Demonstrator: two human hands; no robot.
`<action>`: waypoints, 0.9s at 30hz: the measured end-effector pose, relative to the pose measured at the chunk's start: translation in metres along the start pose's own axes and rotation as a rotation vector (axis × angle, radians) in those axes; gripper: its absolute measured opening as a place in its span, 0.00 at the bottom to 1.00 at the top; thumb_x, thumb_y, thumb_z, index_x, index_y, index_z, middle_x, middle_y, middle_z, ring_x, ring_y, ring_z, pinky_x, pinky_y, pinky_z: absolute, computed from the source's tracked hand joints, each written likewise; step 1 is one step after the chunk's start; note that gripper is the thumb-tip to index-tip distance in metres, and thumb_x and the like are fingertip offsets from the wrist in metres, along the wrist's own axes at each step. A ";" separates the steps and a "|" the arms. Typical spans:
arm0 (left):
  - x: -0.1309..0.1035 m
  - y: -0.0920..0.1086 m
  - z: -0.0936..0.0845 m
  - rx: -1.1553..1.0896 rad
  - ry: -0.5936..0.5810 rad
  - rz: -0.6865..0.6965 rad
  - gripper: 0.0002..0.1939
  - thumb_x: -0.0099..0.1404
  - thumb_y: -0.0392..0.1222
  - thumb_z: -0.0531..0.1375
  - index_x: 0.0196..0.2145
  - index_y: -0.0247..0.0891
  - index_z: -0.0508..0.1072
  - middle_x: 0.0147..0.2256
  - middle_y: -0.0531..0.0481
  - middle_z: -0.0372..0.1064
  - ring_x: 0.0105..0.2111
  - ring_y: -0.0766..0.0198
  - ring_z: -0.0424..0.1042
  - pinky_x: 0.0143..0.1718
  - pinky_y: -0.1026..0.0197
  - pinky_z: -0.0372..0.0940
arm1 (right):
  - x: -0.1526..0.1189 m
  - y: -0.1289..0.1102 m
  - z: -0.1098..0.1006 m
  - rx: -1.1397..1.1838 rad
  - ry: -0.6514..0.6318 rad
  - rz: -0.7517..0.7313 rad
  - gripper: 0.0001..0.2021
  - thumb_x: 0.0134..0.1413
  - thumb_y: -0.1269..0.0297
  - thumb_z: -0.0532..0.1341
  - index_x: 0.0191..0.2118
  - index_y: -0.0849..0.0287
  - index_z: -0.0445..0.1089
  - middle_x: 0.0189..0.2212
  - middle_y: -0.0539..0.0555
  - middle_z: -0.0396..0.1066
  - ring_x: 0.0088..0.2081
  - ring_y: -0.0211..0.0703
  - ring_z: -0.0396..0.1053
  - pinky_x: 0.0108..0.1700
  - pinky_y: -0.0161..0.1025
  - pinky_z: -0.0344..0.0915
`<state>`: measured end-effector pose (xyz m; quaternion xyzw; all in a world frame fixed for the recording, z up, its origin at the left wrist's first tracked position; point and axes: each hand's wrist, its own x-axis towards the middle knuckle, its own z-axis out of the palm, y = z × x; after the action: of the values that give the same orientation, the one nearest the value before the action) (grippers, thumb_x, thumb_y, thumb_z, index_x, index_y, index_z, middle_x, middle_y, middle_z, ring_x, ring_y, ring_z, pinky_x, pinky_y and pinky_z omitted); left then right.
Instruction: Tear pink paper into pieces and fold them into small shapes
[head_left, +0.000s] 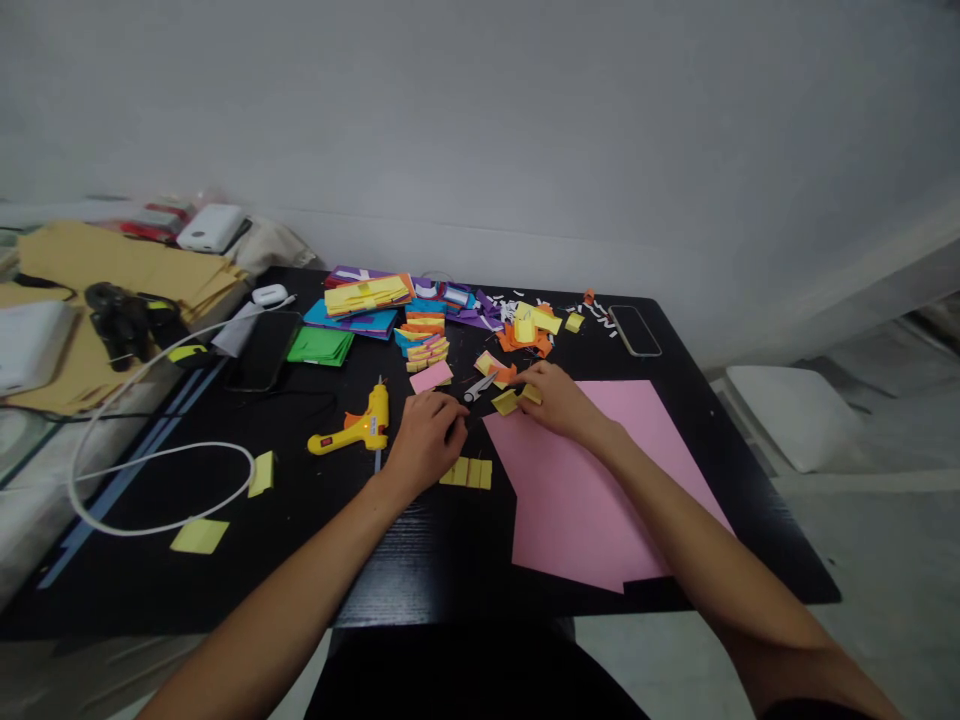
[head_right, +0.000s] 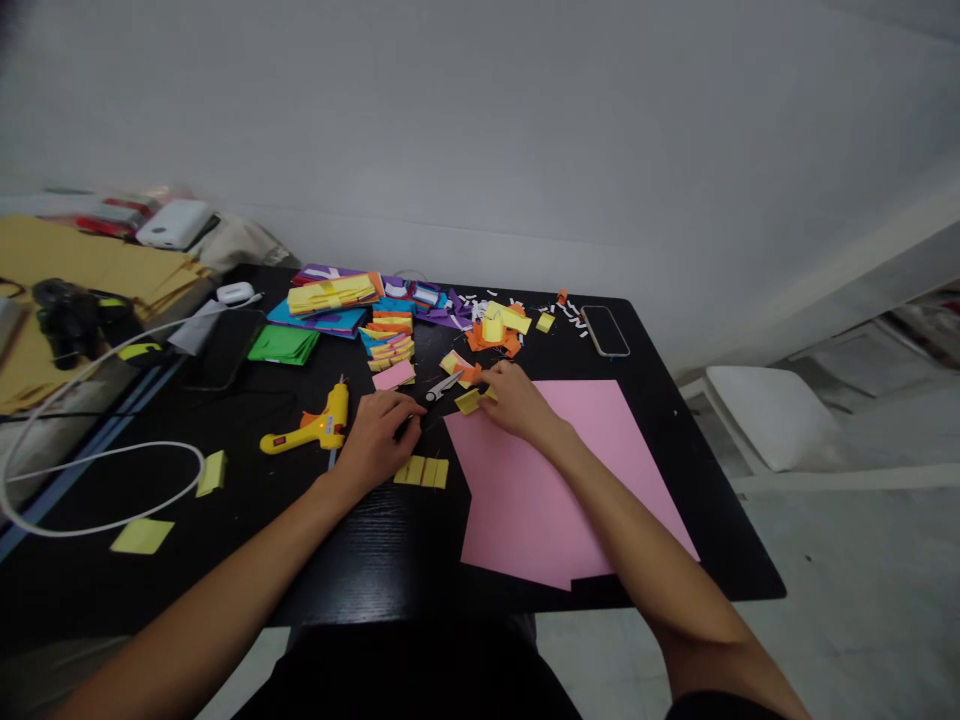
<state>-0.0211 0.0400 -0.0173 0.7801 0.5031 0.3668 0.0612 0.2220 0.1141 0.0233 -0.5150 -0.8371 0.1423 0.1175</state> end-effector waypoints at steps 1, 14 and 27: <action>0.000 0.000 0.000 0.003 0.008 0.009 0.09 0.70 0.32 0.58 0.41 0.40 0.78 0.40 0.46 0.78 0.45 0.53 0.75 0.47 0.49 0.64 | 0.000 0.001 0.002 0.006 -0.009 -0.020 0.13 0.58 0.71 0.67 0.50 0.59 0.79 0.47 0.62 0.74 0.50 0.55 0.72 0.56 0.49 0.67; -0.001 -0.002 0.002 -0.001 0.052 0.046 0.08 0.69 0.31 0.59 0.40 0.39 0.78 0.39 0.45 0.78 0.43 0.53 0.75 0.44 0.50 0.64 | -0.003 -0.007 -0.014 0.055 0.155 -0.011 0.08 0.63 0.66 0.63 0.31 0.57 0.73 0.31 0.55 0.77 0.37 0.49 0.71 0.41 0.41 0.62; -0.002 -0.002 0.004 -0.020 0.051 0.047 0.08 0.68 0.30 0.60 0.40 0.39 0.78 0.38 0.46 0.78 0.42 0.53 0.75 0.44 0.50 0.64 | 0.125 0.014 -0.040 -0.100 0.243 0.411 0.09 0.55 0.72 0.63 0.40 0.64 0.79 0.41 0.66 0.80 0.46 0.58 0.77 0.51 0.47 0.70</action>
<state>-0.0205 0.0399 -0.0217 0.7814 0.4823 0.3931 0.0474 0.1923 0.2365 0.0621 -0.6932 -0.7003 0.0585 0.1602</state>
